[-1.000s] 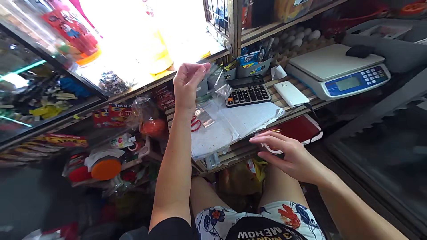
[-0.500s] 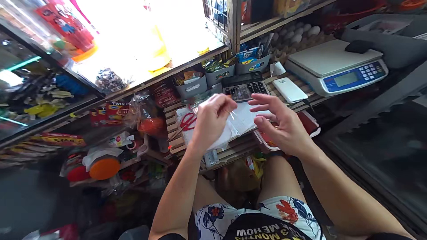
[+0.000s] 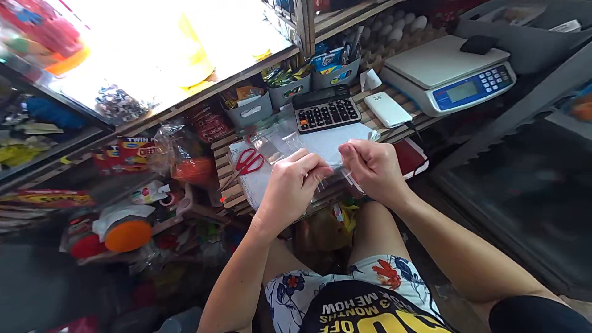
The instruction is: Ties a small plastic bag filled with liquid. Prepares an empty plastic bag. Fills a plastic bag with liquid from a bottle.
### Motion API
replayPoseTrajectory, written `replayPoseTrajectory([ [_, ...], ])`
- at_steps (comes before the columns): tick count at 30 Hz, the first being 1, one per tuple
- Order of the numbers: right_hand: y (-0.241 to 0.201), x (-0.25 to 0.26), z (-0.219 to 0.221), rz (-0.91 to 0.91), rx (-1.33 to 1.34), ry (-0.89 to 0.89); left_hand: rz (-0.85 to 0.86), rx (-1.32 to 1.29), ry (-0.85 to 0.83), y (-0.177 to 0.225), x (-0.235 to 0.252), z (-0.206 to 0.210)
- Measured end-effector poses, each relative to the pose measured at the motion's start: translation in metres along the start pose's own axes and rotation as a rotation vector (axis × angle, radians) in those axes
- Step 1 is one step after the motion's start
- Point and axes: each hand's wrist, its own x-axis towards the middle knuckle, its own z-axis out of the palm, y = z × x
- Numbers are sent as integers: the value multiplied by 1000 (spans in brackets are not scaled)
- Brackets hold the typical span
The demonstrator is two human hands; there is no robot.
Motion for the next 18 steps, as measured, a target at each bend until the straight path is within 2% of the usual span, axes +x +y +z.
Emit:
replayPoseTrajectory([
  [2, 1, -3, 0, 80, 212, -34, -14, -25, 3, 0, -3, 2],
  [5, -2, -2, -12, 229, 557, -203, -43, 10, 23, -1, -6, 1],
  [7, -4, -4, -16, 262, 624, -226, -49, 26, 29, -3, -8, 2],
  [10, -6, -9, -17, 231, 573, -214, -54, 43, 47, -4, -11, 4],
  [16, -7, -16, -7, 160, 204, -122, -72, 70, 63, 3, -18, 12],
  [18, -6, -17, -4, 196, 224, -91, -81, 51, 53, 4, -20, 16],
])
